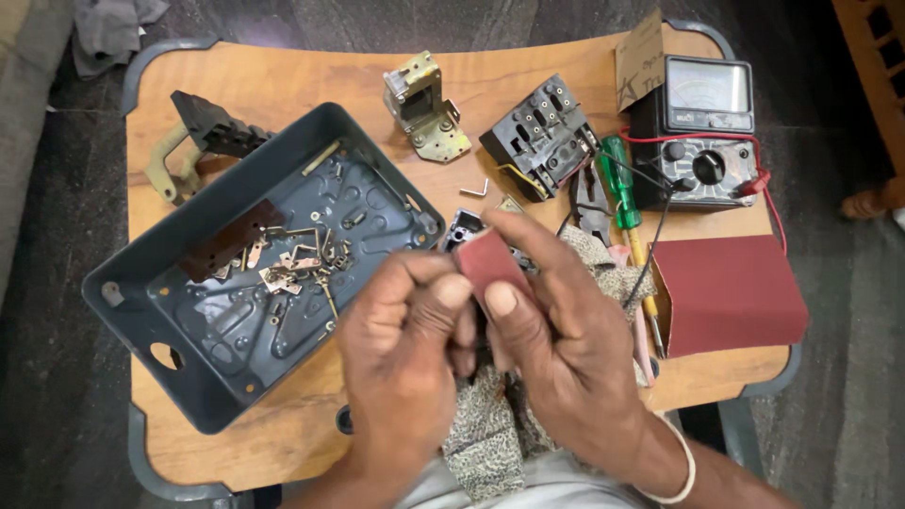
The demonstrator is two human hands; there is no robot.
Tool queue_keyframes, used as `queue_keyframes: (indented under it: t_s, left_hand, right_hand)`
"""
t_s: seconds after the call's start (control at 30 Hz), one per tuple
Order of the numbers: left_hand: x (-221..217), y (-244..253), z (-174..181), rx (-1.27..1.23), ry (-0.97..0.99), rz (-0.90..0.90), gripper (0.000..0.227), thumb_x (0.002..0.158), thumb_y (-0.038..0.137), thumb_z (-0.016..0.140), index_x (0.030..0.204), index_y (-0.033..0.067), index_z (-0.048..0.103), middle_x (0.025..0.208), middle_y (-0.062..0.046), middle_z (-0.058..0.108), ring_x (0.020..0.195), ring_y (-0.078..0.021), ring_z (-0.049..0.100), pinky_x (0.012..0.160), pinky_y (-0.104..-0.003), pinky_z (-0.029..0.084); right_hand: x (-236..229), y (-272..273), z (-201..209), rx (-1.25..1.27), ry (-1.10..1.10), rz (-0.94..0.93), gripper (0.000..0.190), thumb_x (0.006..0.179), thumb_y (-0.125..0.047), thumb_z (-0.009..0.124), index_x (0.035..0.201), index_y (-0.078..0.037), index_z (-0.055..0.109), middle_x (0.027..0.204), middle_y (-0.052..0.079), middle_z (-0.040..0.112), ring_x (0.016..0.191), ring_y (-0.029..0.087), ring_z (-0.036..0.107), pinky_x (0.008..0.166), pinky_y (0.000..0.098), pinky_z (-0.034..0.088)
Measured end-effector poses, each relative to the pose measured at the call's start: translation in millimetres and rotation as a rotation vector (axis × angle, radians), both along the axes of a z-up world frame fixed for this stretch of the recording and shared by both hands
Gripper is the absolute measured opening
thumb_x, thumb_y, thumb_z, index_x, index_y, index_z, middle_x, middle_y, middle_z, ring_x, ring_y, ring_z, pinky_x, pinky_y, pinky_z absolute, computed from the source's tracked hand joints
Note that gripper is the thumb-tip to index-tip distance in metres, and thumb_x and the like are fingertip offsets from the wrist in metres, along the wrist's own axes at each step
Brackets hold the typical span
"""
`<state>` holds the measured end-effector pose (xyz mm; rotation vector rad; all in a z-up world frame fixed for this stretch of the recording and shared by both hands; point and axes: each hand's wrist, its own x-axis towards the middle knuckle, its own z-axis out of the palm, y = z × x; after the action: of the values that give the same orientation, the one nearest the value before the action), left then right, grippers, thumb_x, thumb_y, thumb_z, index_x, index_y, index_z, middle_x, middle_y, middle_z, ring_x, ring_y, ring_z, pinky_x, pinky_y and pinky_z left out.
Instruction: The person picks up a small metal electrical contact and uses a piece of sandpaper to sand its surface by hand, working over a cloth on a table surrounded by various electrical components and a multimeter.
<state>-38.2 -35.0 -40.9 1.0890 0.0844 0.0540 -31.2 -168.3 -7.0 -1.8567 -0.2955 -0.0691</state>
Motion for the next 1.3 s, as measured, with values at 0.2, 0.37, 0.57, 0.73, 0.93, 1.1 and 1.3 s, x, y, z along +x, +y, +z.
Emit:
queue_keyframes:
  t_s: [0.2, 0.37, 0.57, 0.73, 0.93, 1.1, 1.3]
  left_hand:
    - [-5.4, -3.9, 9.0, 0.049, -0.126, -0.021, 0.015, 0.104, 0.015, 0.062, 0.100, 0.0008, 0.063, 0.070, -0.001, 0.061, 0.056, -0.0055, 0.048, 0.049, -0.021, 0.039]
    - [5.3, 7.6, 8.4, 0.049, -0.047, 0.062, 0.013, 0.102, 0.012, 0.063, 0.103, -0.0002, 0.065, 0.070, -0.001, 0.058, 0.055, -0.0061, 0.049, 0.049, -0.022, 0.040]
    - [2.2, 4.0, 3.4, 0.012, -0.133, 0.040, 0.013, 0.105, 0.013, 0.062, 0.104, -0.0001, 0.064, 0.070, -0.001, 0.057, 0.057, -0.0058, 0.049, 0.050, -0.021, 0.039]
    - [-2.4, 0.0, 0.0, 0.028, -0.123, 0.000, 0.013, 0.105, 0.012, 0.062, 0.104, 0.0001, 0.064, 0.073, -0.002, 0.061, 0.059, -0.0060, 0.050, 0.051, -0.022, 0.039]
    - [-0.4, 4.1, -1.1, 0.066, -0.082, -0.010, 0.012, 0.106, 0.012, 0.061, 0.102, 0.0003, 0.064, 0.068, 0.000, 0.056, 0.057, -0.0045, 0.048, 0.049, -0.021, 0.038]
    - [6.1, 8.4, 2.9, 0.144, -0.111, 0.078, 0.012, 0.104, 0.012, 0.062, 0.101, 0.0008, 0.064, 0.070, 0.001, 0.057, 0.056, -0.0046, 0.048, 0.049, -0.021, 0.039]
    - [3.6, 6.1, 6.8, 0.109, -0.091, 0.004, 0.013, 0.105, 0.013, 0.062, 0.099, 0.0011, 0.064, 0.070, 0.001, 0.056, 0.058, -0.0039, 0.047, 0.050, -0.020, 0.038]
  right_hand:
    - [2.2, -1.6, 1.0, 0.062, 0.031, -0.019, 0.049, 0.107, -0.019, 0.055, 0.153, -0.004, 0.046, 0.072, -0.004, 0.057, 0.059, 0.002, 0.048, 0.050, 0.0176, 0.039]
    - [1.3, 3.4, -3.1, 0.100, 0.077, 0.025, 0.046, 0.106, -0.018, 0.054, 0.149, -0.003, 0.046, 0.080, -0.003, 0.063, 0.061, 0.001, 0.050, 0.051, 0.0175, 0.043]
    - [2.7, 5.8, -5.0, 0.216, 0.082, 0.045, 0.042, 0.108, -0.017, 0.053, 0.145, 0.001, 0.050, 0.092, -0.001, 0.066, 0.063, 0.002, 0.050, 0.053, 0.0182, 0.043]
    - [2.6, 8.7, -11.1, 0.173, 0.056, -0.036, 0.041, 0.108, -0.016, 0.055, 0.145, 0.001, 0.054, 0.081, -0.002, 0.061, 0.062, 0.002, 0.049, 0.051, 0.0173, 0.041]
    - [7.3, 1.5, -8.0, 0.232, 0.072, -0.057, 0.043, 0.107, -0.018, 0.055, 0.146, 0.000, 0.053, 0.075, -0.003, 0.060, 0.057, 0.001, 0.047, 0.047, 0.0165, 0.036]
    - [6.0, 8.8, -8.9, 0.196, 0.076, -0.017, 0.043, 0.107, -0.019, 0.055, 0.146, 0.000, 0.051, 0.082, -0.003, 0.062, 0.060, 0.001, 0.049, 0.050, 0.0166, 0.040]
    - [8.1, 8.4, -7.0, 0.238, 0.044, -0.028, 0.042, 0.108, -0.018, 0.055, 0.145, 0.001, 0.051, 0.086, -0.002, 0.064, 0.061, 0.002, 0.049, 0.050, 0.0176, 0.041]
